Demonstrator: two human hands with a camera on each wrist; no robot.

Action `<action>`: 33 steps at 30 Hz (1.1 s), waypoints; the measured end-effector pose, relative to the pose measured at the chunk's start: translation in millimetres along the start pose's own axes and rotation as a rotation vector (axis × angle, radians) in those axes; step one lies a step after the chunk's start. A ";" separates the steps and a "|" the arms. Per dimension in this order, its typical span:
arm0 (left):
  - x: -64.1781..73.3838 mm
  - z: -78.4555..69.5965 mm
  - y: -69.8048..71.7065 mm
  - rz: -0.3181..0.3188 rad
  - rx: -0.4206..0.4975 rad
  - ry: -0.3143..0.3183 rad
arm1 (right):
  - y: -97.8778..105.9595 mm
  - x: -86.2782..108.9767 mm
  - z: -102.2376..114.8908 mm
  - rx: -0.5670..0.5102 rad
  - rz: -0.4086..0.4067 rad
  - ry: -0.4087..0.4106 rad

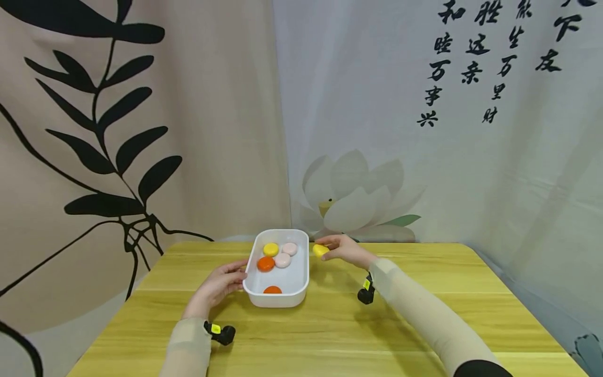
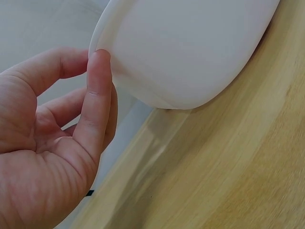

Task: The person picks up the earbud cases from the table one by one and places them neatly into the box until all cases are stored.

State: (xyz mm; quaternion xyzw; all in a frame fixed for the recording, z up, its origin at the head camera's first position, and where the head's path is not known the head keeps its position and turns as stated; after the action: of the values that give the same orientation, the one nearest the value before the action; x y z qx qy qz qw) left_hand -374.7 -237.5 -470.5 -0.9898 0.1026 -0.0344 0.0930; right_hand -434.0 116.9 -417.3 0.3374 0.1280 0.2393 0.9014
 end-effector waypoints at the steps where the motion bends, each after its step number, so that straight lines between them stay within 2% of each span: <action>1: 0.0 0.0 0.0 -0.004 -0.002 0.000 | 0.8 -0.7 0.7 -0.001 0.000 0.003; 9: 0.0 1.6 -4.7 -0.023 -0.004 -0.003 | 6.6 -2.0 5.5 -0.011 -0.012 0.035; 23: 1.8 0.8 -1.4 0.019 -0.018 -0.011 | 13.0 -7.6 13.7 -0.017 0.011 0.024; 33: 2.7 -2.2 -3.4 0.012 -0.014 -0.003 | 18.7 -12.8 26.3 0.010 0.010 0.023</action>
State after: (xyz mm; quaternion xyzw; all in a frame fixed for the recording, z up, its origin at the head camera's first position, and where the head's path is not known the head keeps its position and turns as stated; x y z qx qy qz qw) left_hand -371.6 -235.3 -467.6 -0.9898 0.1085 -0.0318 0.0866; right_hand -441.1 108.2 -384.4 0.3398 0.1379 0.2472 0.8969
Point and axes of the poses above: each hand's wrist, its own x-axis away from the middle knuckle, its own y-axis out of the back of the hand, z = x × y, the point moved 3 cm from there along -x, towards the middle knuckle, and after that the axes turned 11 degrees about x, right-handed, at the moved point
